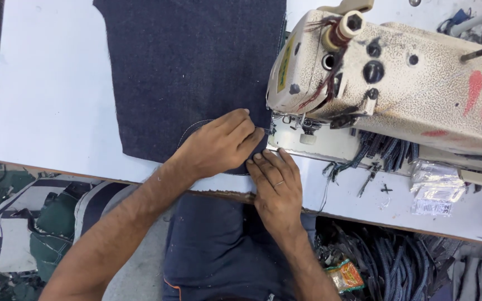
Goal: The person sews a piece of dark denim fabric using a sewing machine. They guide the fabric through the machine, stitch along the edges, and then remove the finished piece. The person repeats this process with another piece of denim fabric.
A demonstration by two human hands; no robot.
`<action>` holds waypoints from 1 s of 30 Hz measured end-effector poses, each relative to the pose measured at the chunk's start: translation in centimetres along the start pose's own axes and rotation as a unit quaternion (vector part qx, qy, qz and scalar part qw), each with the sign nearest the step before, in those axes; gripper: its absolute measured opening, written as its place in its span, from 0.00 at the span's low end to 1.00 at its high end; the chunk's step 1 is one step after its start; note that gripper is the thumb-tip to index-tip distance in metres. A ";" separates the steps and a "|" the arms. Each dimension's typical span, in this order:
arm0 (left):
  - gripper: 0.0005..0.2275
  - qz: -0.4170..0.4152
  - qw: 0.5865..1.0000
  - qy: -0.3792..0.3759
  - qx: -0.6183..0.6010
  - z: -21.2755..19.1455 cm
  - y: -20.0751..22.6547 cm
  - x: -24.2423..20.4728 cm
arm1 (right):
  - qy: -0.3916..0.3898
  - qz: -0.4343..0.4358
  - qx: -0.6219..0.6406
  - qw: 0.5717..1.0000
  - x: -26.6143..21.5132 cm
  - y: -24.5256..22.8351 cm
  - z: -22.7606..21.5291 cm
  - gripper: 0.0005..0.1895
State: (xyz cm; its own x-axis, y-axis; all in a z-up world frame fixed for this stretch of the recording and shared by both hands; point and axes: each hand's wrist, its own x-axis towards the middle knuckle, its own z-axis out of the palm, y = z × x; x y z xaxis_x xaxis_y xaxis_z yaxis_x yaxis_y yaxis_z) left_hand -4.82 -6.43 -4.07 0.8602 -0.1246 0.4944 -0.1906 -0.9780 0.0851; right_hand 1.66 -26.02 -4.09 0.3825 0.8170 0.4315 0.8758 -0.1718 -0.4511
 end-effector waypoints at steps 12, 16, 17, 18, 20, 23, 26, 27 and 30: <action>0.16 -0.067 0.992 -0.049 -0.094 -0.9 0.5 -1.6 | -0.081 0.061 -0.117 0.988 -3.1 -3.3 0.1 0.28; 0.18 -0.087 0.985 -0.067 -0.134 -0.3 -0.3 -1.7 | -0.087 0.072 -0.147 0.983 -2.3 -3.7 0.5 0.31; 0.18 -0.088 0.985 -0.066 -0.136 -0.1 -0.6 -1.7 | -0.088 0.071 -0.154 0.982 -1.9 -3.6 0.5 0.29; 0.18 -0.087 0.984 -0.066 -0.138 0.0 -1.0 -1.6 | -0.089 0.072 -0.161 0.980 -1.5 -3.6 0.6 0.28; 0.18 -0.082 0.986 -0.060 -0.135 0.4 -1.8 -1.2 | -0.078 0.074 -0.163 0.981 -0.6 -3.1 0.8 0.27; 0.18 -0.074 0.988 -0.049 -0.123 1.1 -3.3 -0.1 | -0.057 0.073 -0.180 0.979 1.0 -2.3 1.1 0.27; 0.18 -0.070 0.991 -0.039 -0.104 2.2 -5.0 0.9 | -0.044 0.076 -0.203 0.975 2.6 -1.2 1.6 0.26; 0.18 -0.068 0.993 -0.034 -0.092 2.7 -5.6 1.2 | -0.040 0.081 -0.211 0.973 3.2 -0.7 1.7 0.25; 0.17 -0.073 0.993 -0.035 -0.081 3.9 -7.2 2.2 | -0.031 0.079 -0.222 0.971 4.5 0.2 2.0 0.27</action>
State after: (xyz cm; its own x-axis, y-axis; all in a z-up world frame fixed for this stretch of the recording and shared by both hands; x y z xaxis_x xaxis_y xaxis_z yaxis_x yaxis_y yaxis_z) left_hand 0.28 -0.30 -7.01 0.9138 -0.0012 0.4061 -0.1310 -0.9474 0.2920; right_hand 2.96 -21.23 -3.77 0.5163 0.7899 0.3309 0.8532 -0.5075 -0.1200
